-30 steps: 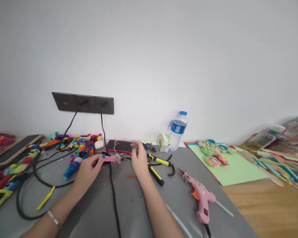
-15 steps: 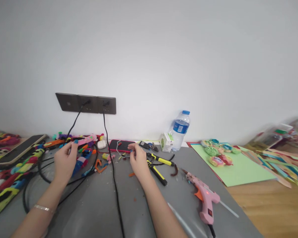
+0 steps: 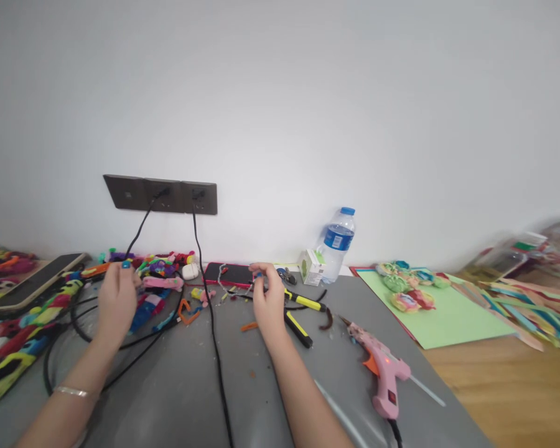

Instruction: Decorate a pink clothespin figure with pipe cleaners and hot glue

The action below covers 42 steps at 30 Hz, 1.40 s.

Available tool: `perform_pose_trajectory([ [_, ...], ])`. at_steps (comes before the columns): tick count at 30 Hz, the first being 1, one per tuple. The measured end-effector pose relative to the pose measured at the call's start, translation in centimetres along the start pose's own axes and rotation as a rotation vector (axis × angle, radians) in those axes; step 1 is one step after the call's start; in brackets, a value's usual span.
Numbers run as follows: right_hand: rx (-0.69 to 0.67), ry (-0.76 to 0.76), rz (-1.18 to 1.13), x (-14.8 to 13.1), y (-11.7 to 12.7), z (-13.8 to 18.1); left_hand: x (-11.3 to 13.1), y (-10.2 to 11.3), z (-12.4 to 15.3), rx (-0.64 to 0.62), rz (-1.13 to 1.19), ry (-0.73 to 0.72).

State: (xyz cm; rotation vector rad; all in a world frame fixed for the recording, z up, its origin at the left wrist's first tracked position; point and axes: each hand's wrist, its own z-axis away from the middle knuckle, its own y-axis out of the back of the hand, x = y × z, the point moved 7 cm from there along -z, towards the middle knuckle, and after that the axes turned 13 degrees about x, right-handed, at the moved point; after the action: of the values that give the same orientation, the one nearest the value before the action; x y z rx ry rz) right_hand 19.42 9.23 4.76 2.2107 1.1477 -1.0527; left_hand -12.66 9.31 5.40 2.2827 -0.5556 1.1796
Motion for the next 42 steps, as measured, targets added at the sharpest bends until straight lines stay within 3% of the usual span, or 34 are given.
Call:
perform_pose_trajectory([
  [2, 0.026, -0.011, -0.016, 0.0, 0.1, 0.0, 0.0, -0.8, 1.1, -0.004, 0.289, 0.148],
  [4, 0.033, -0.02, -0.032, 0.0, 0.1, 0.0, 0.4, -2.4, 3.0, -0.12, 0.429, 0.247],
  [7, 0.018, -0.03, -0.044, 0.0, 0.0, 0.0, 1.5, -4.1, 5.7, -0.286, 0.381, 0.194],
  [9, 0.007, -0.037, -0.048, 0.1, -0.1, 0.0, 2.1, -4.3, 6.5, -0.323, 0.328, 0.117],
  [12, 0.0, -0.041, -0.055, 0.2, -0.2, 0.1, 2.3, -3.7, 6.3, -0.312, 0.366, 0.139],
  [16, -0.017, -0.043, -0.071, 0.2, -0.4, 0.2, 2.6, -2.6, 5.8, -0.231, 0.592, 0.228],
  [18, -0.035, -0.049, -0.079, 0.2, -0.6, 0.3, 3.2, -3.1, 6.6, -0.316, 0.642, 0.215],
  [20, -0.063, -0.052, -0.084, 0.1, -0.9, 0.5, 3.8, -4.8, 8.4, -0.526, 0.658, 0.254],
  [24, -0.108, -0.035, -0.071, -0.1, -1.3, 0.9, 4.0, -7.2, 12.0, -0.802, 0.734, 0.617],
  [27, -0.131, -0.019, -0.078, -0.3, -1.4, 1.0, 4.0, -7.6, 13.1, -0.85, 0.772, 0.857],
  [30, -0.172, -0.012, -0.097, -0.4, -1.7, 1.1, 3.9, -7.5, 13.2, -0.86, 0.824, 0.986],
  [35, -0.298, -0.003, -0.043, -0.2, -2.6, 1.7, 3.1, -7.8, 13.1, -0.864, 0.8, 0.954],
  [42, -0.363, 0.01, -0.028, -0.3, -3.1, 2.1, 2.3, -8.7, 13.1, -0.895, 0.744, 0.695],
])
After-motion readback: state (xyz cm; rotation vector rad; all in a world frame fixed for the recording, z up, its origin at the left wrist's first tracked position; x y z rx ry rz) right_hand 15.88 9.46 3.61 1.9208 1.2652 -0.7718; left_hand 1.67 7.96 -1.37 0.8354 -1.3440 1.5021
